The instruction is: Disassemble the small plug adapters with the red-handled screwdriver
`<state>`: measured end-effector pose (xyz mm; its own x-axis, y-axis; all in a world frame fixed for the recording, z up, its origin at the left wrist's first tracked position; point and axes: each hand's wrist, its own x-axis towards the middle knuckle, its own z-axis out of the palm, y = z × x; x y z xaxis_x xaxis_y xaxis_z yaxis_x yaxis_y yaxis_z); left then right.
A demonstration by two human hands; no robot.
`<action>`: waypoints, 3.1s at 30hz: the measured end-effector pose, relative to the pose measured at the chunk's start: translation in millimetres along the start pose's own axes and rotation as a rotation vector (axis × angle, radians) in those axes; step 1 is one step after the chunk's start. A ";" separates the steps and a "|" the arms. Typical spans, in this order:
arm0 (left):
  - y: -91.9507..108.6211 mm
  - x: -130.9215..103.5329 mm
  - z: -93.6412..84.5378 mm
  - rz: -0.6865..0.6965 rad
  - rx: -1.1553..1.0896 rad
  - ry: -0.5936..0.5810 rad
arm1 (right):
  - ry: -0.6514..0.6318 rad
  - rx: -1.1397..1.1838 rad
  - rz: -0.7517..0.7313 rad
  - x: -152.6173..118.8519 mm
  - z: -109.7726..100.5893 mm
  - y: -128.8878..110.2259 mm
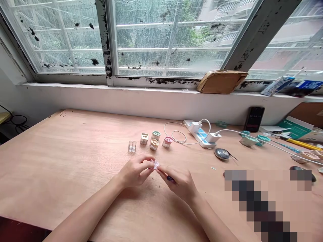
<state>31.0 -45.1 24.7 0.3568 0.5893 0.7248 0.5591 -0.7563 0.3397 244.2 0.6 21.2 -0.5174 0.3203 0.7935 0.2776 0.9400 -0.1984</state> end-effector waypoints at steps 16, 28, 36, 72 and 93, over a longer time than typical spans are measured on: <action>0.0 1.1 1.3 -0.009 -0.041 -0.006 | 0.021 0.024 0.006 1.7 -1.0 -1.8; -0.6 0.1 1.9 -0.016 -0.048 0.008 | 0.014 0.034 -0.008 1.5 -1.1 -1.6; -1.7 0.3 4.2 0.013 -0.005 0.065 | 0.037 0.041 0.009 3.6 -2.7 -4.1; 4.0 4.3 0.1 0.036 0.040 0.105 | 0.044 0.031 -0.030 1.5 2.7 -3.7; 5.9 3.8 -0.4 0.035 -0.001 0.103 | 0.046 0.025 -0.045 5.5 -3.2 -7.8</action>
<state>35.3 -47.5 29.7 0.2967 0.5305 0.7941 0.5469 -0.7761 0.3141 241.8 -5.3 28.9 -0.4907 0.2720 0.8278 0.2337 0.9563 -0.1757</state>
